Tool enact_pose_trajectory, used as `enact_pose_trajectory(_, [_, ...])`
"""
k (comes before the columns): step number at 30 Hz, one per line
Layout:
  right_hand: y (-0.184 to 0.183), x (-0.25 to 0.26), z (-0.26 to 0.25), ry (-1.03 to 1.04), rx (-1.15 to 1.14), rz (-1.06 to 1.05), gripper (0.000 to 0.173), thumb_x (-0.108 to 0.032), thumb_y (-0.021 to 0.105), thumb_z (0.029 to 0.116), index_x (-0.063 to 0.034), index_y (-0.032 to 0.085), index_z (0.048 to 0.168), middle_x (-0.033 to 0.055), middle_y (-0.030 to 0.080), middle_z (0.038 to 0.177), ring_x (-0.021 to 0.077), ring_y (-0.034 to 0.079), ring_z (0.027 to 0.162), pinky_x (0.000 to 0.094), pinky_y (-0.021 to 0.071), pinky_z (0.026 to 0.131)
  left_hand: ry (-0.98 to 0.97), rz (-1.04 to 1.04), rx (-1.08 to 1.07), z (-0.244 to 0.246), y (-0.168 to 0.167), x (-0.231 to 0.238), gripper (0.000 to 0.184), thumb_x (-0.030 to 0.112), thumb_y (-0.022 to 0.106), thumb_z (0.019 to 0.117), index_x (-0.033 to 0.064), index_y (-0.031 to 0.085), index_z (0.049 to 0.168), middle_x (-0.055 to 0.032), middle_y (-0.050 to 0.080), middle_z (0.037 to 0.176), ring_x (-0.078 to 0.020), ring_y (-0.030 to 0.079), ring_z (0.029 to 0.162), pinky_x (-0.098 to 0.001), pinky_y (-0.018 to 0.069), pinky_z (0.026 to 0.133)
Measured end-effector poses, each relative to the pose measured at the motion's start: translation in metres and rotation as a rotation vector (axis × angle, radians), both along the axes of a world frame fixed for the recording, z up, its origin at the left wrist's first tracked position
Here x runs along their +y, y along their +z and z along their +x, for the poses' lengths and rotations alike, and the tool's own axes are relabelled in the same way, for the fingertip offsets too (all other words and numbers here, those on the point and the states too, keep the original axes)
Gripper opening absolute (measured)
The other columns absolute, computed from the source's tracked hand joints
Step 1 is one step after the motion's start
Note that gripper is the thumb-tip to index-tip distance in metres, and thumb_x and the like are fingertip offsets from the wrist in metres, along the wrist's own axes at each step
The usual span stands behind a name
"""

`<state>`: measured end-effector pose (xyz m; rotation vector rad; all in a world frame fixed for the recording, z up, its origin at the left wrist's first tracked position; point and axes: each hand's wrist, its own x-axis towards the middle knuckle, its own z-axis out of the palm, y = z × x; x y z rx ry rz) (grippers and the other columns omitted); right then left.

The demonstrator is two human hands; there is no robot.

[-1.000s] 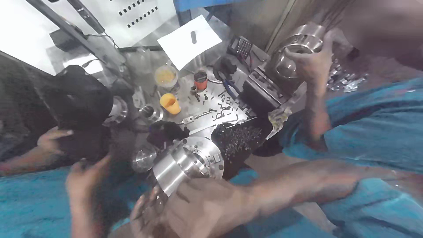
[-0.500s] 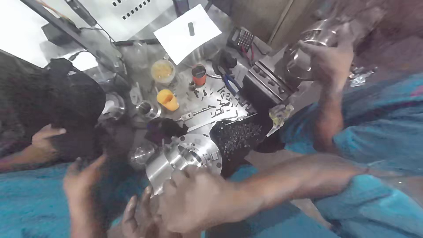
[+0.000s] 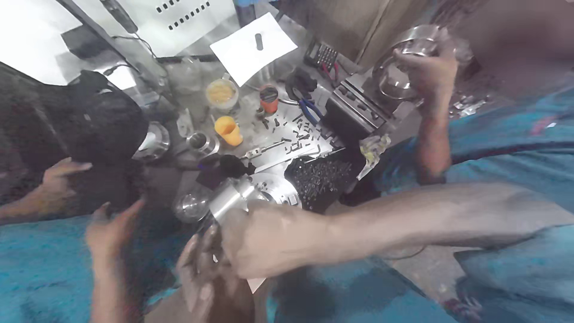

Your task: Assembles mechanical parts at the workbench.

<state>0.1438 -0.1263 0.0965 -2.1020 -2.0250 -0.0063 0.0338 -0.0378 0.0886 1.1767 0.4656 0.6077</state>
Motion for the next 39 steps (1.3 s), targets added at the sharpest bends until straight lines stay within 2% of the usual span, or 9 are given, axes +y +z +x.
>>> enact_pose_trajectory(2, [0.002,0.002,0.009,0.065,0.089,-0.011,0.024,-0.022,0.058,0.1005,-0.0041,0.074,0.1,0.0111,0.067,0.092,0.0267,0.066,0.083,0.0406,0.0472,0.061,-0.171,-0.008,-0.266,-0.028,-0.081,0.028,0.061,0.043,0.072,0.0911,0.0149,0.052,0.142,-0.0064,0.06,0.141,-0.0195,0.061,0.126,-0.0359,0.0543,0.1])
enact_pose_trajectory(4, [0.008,0.005,0.018,0.166,0.097,-0.068,0.024,-0.025,0.062,0.1001,-0.0066,0.074,0.106,0.0111,0.069,0.103,0.0275,0.067,0.095,0.0437,0.0517,0.071,-0.187,-0.001,-0.263,-0.032,-0.09,0.031,0.066,0.051,0.072,0.0887,0.0197,0.051,0.143,-0.0031,0.061,0.139,-0.0183,0.062,0.121,-0.036,0.0565,0.094])
enact_pose_trajectory(10, [0.007,0.009,0.031,0.386,-0.257,-0.037,0.022,-0.014,0.051,0.1018,-0.0096,0.072,0.107,0.0093,0.066,0.104,0.0283,0.065,0.087,0.0411,0.0483,0.059,-0.046,-0.056,-0.289,-0.029,-0.089,0.021,0.069,0.046,0.072,0.0894,0.0091,0.048,0.142,-0.0087,0.059,0.139,-0.0202,0.062,0.12,-0.0366,0.0559,0.095])
enact_pose_trajectory(13, [0.003,0.008,0.026,0.305,-0.292,-0.009,0.026,-0.02,0.047,0.1,-0.0075,0.07,0.096,0.0102,0.065,0.087,0.0286,0.065,0.074,0.0395,0.0486,0.053,-0.05,-0.092,-0.335,-0.03,-0.092,0.019,0.073,0.043,0.069,0.0911,0.0019,0.04,0.145,-0.015,0.052,0.145,-0.0236,0.062,0.119,-0.0379,0.0562,0.093])
enact_pose_trajectory(18, [-0.007,0.005,0.015,0.209,-0.343,0.103,0.022,-0.002,0.042,0.0998,0.0002,0.06,0.087,0.0118,0.055,0.073,0.0275,0.057,0.058,0.036,0.0421,0.044,-0.029,-0.141,-0.354,-0.03,-0.091,0.014,0.07,0.042,0.069,0.0915,0.0031,0.043,0.143,-0.0146,0.052,0.143,-0.021,0.066,0.106,-0.0356,0.0584,0.086])
enact_pose_trajectory(30, [-0.006,-0.001,0.037,0.482,-0.128,0.239,0.019,-0.005,0.045,0.1047,-0.004,0.064,0.103,0.0146,0.07,0.099,0.0277,0.068,0.081,0.0371,0.0552,0.063,-0.012,-0.139,-0.361,-0.025,-0.092,0.015,0.065,0.041,0.068,0.0938,0.0071,0.045,0.144,-0.0122,0.052,0.145,-0.0217,0.065,0.114,-0.0367,0.0577,0.091])
enact_pose_trajectory(35, [-0.021,-0.012,0.093,-0.048,0.244,0.622,0.019,-0.015,0.058,0.0893,-0.0012,0.069,0.095,0.0106,0.071,0.089,0.015,0.068,0.08,0.0285,0.0579,0.069,-0.009,-0.125,-0.329,-0.023,-0.1,0.021,0.06,0.042,0.069,0.0931,0.0133,0.05,0.142,-0.0105,0.057,0.141,-0.0244,0.065,0.115,-0.0388,0.0591,0.089])
enact_pose_trajectory(37, [-0.057,-0.03,0.131,-0.413,0.413,0.623,0.023,-0.01,0.056,0.0925,0.0031,0.067,0.108,0.0115,0.069,0.095,0.0129,0.065,0.075,0.029,0.0567,0.064,0.0,-0.121,-0.295,-0.023,-0.099,0.022,0.06,0.043,0.071,0.092,0.0158,0.051,0.142,-0.0095,0.059,0.14,-0.0243,0.065,0.115,-0.0387,0.0595,0.088])
enact_pose_trajectory(39, [-0.11,-0.053,0.157,-0.796,0.647,0.559,0.018,-0.014,0.058,0.1011,-0.0052,0.065,0.116,0.0099,0.069,0.096,0.0169,0.063,0.068,0.0345,0.0557,0.059,0.03,-0.113,-0.239,-0.022,-0.094,0.021,0.058,0.044,0.072,0.0905,0.0194,0.055,0.14,-0.0061,0.062,0.137,-0.0217,0.067,0.111,-0.037,0.0601,0.085])
